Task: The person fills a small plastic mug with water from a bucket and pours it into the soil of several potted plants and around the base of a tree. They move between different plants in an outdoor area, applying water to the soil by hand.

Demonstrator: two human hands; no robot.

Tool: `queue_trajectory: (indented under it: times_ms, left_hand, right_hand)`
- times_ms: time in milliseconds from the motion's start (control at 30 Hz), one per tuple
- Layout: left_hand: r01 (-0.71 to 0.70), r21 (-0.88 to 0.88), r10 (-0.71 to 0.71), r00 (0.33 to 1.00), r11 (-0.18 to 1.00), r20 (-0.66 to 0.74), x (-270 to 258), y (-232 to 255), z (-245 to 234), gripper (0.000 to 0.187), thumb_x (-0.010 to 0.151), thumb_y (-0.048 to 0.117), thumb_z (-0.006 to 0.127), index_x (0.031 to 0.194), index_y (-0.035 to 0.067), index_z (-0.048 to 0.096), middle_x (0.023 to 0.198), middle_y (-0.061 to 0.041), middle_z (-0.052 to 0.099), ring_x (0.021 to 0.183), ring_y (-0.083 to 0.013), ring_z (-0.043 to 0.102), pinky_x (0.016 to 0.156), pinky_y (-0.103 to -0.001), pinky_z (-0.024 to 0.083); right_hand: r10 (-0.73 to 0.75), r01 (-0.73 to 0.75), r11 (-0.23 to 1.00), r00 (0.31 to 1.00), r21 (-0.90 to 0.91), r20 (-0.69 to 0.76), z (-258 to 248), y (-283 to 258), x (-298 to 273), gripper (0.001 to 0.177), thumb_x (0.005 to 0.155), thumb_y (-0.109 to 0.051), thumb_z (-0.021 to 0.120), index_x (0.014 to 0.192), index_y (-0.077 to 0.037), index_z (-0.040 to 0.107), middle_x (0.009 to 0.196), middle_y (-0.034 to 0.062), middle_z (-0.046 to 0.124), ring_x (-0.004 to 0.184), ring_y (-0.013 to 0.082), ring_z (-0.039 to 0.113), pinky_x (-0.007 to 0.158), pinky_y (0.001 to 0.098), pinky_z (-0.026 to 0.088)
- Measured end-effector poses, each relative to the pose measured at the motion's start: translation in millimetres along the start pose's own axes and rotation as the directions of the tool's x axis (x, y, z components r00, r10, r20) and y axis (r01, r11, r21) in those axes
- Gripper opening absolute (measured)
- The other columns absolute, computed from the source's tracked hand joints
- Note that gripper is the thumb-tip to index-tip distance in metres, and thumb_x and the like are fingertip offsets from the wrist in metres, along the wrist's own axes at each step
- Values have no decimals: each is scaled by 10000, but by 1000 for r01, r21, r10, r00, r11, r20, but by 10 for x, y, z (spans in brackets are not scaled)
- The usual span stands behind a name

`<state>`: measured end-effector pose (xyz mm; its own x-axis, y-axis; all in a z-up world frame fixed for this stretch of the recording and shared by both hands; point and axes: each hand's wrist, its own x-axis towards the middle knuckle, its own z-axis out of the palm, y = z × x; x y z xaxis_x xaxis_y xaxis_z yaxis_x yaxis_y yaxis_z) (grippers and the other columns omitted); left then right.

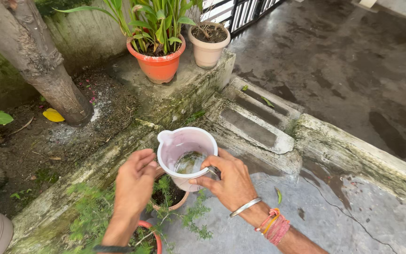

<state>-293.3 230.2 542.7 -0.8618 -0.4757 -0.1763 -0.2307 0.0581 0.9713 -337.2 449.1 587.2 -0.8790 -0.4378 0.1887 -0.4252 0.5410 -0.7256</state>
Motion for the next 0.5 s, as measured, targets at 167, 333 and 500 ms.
queue_trajectory:
  times_ms: [167, 333, 500]
  left_hand:
    - [-34, -92, 37, 999, 995, 31, 406, -162, 424, 308, 981, 35, 521, 1268, -8, 621, 1171, -133, 761, 976, -222, 743, 881, -318, 584]
    - [47, -77, -51, 997, 996, -57, 632, -515, 666, 296, 967, 23, 522, 1232, 13, 653, 1139, -88, 777, 1005, -157, 744, 921, -287, 543]
    - [103, -87, -116, 981, 991, -153, 689, -1105, 893, 277, 960, 34, 548, 1186, 23, 709, 1109, -74, 795, 1013, -134, 731, 921, -270, 532]
  right_hand:
    - [-99, 100, 995, 993, 6, -68, 75, 536, 293, 327, 697, -211, 868, 924, -40, 706, 1148, 151, 720, 1023, 366, 713, 841, 430, 555]
    - [-31, 32, 999, 999, 41, -13, 171, 904, 614, 321, 661, -177, 888, 879, -40, 695, 1171, 144, 714, 1040, 368, 712, 833, 424, 553]
    - [-170, 168, 983, 985, 69, 21, 295, 1359, 729, 295, 654, -127, 863, 874, -44, 686, 1283, 169, 674, 1099, 391, 679, 847, 426, 548]
